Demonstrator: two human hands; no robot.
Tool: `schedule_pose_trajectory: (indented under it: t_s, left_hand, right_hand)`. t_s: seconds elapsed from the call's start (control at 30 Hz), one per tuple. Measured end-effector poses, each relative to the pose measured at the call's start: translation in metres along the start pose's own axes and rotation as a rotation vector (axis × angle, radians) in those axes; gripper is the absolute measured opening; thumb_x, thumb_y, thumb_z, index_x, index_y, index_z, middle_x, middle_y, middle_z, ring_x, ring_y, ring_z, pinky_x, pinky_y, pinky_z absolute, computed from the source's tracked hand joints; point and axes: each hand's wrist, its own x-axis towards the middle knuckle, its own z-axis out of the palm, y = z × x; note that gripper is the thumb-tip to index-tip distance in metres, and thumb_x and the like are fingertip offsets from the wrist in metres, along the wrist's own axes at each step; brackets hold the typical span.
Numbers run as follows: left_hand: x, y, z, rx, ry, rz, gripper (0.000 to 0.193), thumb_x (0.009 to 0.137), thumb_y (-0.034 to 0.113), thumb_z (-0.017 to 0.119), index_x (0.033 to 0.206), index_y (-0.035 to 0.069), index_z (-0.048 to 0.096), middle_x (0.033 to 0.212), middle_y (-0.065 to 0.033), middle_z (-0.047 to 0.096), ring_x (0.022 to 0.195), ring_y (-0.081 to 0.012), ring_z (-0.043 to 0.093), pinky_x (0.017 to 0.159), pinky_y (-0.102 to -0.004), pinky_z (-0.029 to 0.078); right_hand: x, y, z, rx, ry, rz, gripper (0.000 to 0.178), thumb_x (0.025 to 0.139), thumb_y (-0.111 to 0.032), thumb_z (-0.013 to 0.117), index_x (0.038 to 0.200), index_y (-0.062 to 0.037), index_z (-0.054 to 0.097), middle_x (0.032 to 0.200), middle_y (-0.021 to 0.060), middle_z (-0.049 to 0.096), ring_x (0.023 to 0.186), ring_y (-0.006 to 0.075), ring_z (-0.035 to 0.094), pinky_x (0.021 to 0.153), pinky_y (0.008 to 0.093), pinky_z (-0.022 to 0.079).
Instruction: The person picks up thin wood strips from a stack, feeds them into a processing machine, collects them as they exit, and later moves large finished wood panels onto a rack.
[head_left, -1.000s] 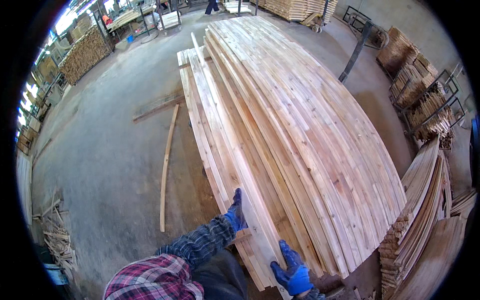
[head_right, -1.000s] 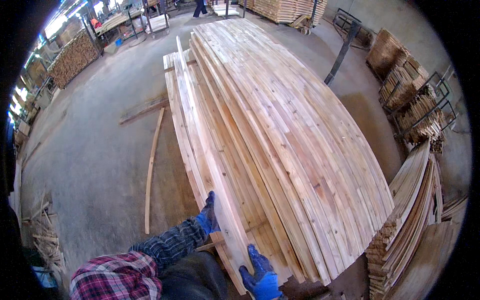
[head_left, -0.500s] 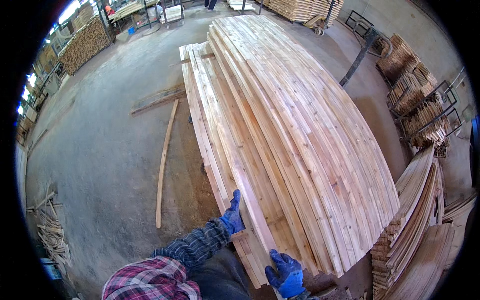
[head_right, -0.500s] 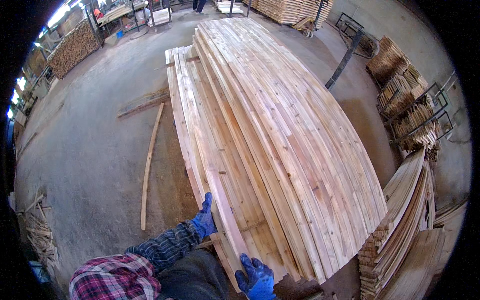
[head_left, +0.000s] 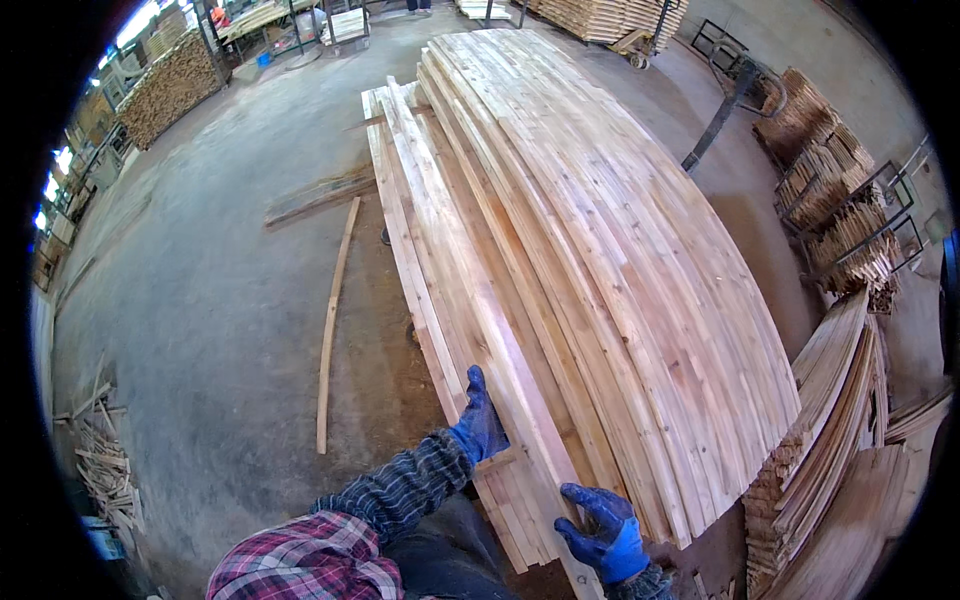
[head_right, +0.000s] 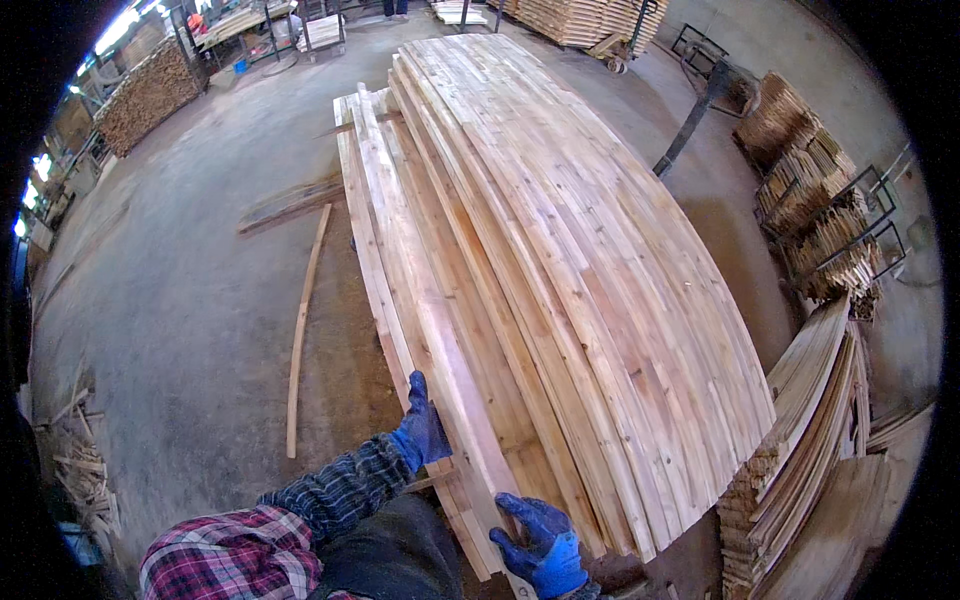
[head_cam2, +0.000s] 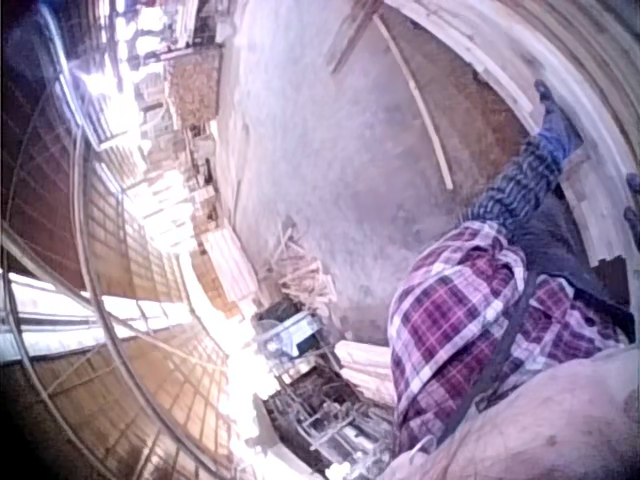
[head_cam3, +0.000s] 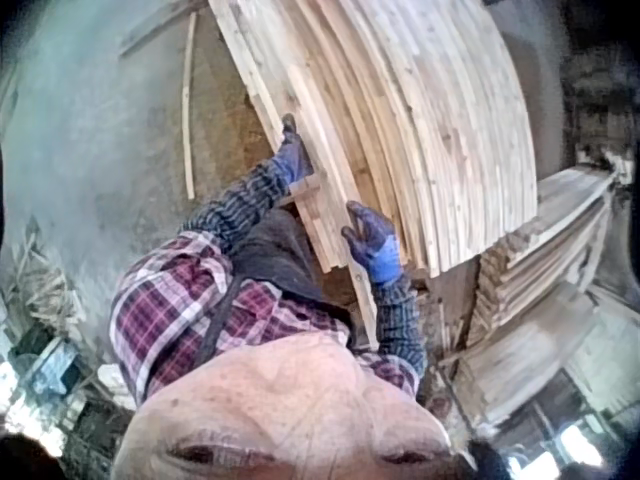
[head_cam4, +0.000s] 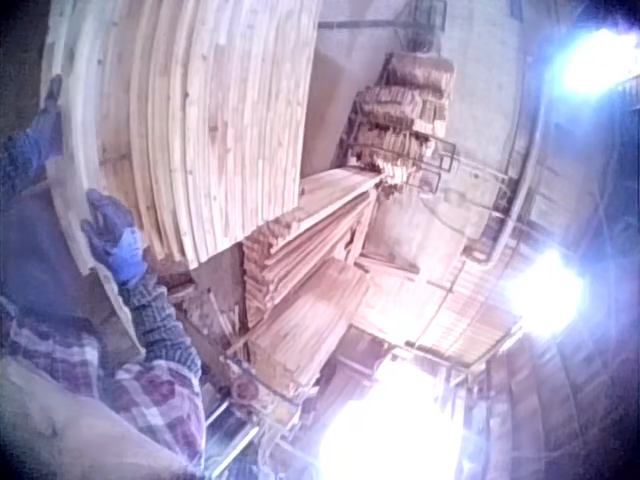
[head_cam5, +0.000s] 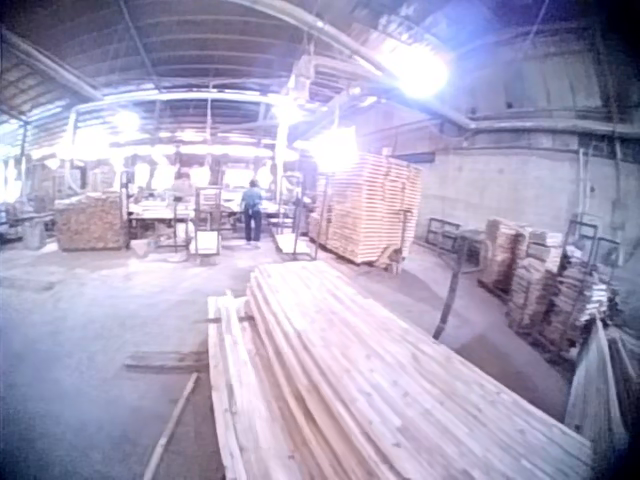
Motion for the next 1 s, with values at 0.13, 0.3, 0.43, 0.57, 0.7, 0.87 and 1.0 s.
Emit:
schedule_pose_trajectory:
  t_s: [0.13, 0.3, 0.43, 0.57, 0.7, 0.87, 1.0]
  left_hand:
    - [0.007, -0.002, -0.006, -0.086, -0.055, -0.021, 0.115, 0.075, 0.091, 0.044, 0.157, 0.013, 0.021, 0.152, -0.0211, 0.039, 0.134, -0.0374, 0.045, 0.111, -0.0586, 0.035]
    - [0.007, -0.010, -0.016, 0.096, 0.067, 0.019, 0.094, 0.083, 0.065, 0.068, 0.154, 0.021, 0.023, 0.133, -0.0210, 0.054, 0.122, -0.0347, 0.055, 0.100, -0.0580, 0.048]
    - [-0.020, -0.027, -0.023, 0.029, 0.026, -0.262, 0.071, 0.090, 0.052, 0.068, 0.143, 0.009, 0.046, 0.132, -0.0172, 0.058, 0.119, -0.0305, 0.059, 0.105, -0.0500, 0.048]
    - [-0.058, -0.078, -0.035, 0.192, -0.199, -0.382, 0.043, 0.097, 0.026, 0.064, 0.134, 0.005, 0.056, 0.131, -0.0109, 0.062, 0.116, -0.0242, 0.061, 0.103, -0.0396, 0.050]
    - [-0.066, -0.098, -0.063, 0.514, -0.370, -0.533, 0.051, 0.099, 0.030, 0.061, 0.141, 0.003, 0.050, 0.138, -0.0108, 0.056, 0.128, -0.0201, 0.052, 0.111, -0.0379, 0.043]
    - [-0.066, -0.093, -0.065, 1.024, -0.765, -0.603, 0.048, 0.096, 0.024, 0.065, 0.138, 0.003, 0.053, 0.134, -0.0123, 0.059, 0.126, -0.0217, 0.053, 0.107, -0.0371, 0.045]
    - [-0.072, -0.013, -0.047, 1.426, -0.752, 0.162, 0.064, 0.092, 0.040, 0.065, 0.144, 0.006, 0.047, 0.139, -0.0196, 0.055, 0.127, -0.0345, 0.054, 0.110, -0.0424, 0.042]
  right_hand:
    - [-0.002, -0.007, 0.006, -0.175, 0.000, -0.002, 0.045, 0.074, -0.018, 0.082, 0.116, -0.0057, 0.070, 0.102, 0.0220, 0.070, 0.094, 0.0389, 0.068, 0.084, 0.0430, 0.054]
    - [-0.011, 0.016, 0.021, -0.086, -0.065, -0.051, 0.051, 0.076, -0.035, 0.081, 0.119, -0.0102, 0.069, 0.102, 0.0185, 0.070, 0.088, 0.0354, 0.069, 0.081, 0.0429, 0.055]
    - [0.052, 0.052, 0.020, 0.370, -0.152, 0.345, 0.094, 0.083, -0.045, 0.078, 0.151, 0.0006, 0.031, 0.154, 0.0235, 0.036, 0.142, 0.0324, 0.038, 0.116, 0.0407, 0.033]
    - [0.147, 0.040, 0.058, 0.719, -0.328, 0.670, 0.117, 0.072, -0.048, 0.084, 0.158, -0.0112, 0.014, 0.159, 0.0232, 0.023, 0.149, 0.0359, 0.021, 0.120, 0.0464, 0.023]
    - [0.138, 0.062, 0.115, 0.121, -0.439, 0.314, 0.119, 0.069, -0.048, 0.086, 0.158, -0.0128, 0.015, 0.158, 0.0246, 0.026, 0.148, 0.0383, 0.023, 0.121, 0.0433, 0.022]
    - [0.050, 0.038, 0.084, -0.215, -0.320, 0.423, 0.112, 0.065, -0.049, 0.087, 0.155, -0.0172, 0.028, 0.152, 0.0253, 0.036, 0.141, 0.0424, 0.035, 0.117, 0.0489, 0.029]
    - [-0.077, 0.061, 0.058, -0.604, -0.096, 0.418, 0.095, 0.065, -0.044, 0.081, 0.150, -0.0305, 0.041, 0.138, 0.0237, 0.051, 0.120, 0.0421, 0.055, 0.097, 0.0560, 0.042]
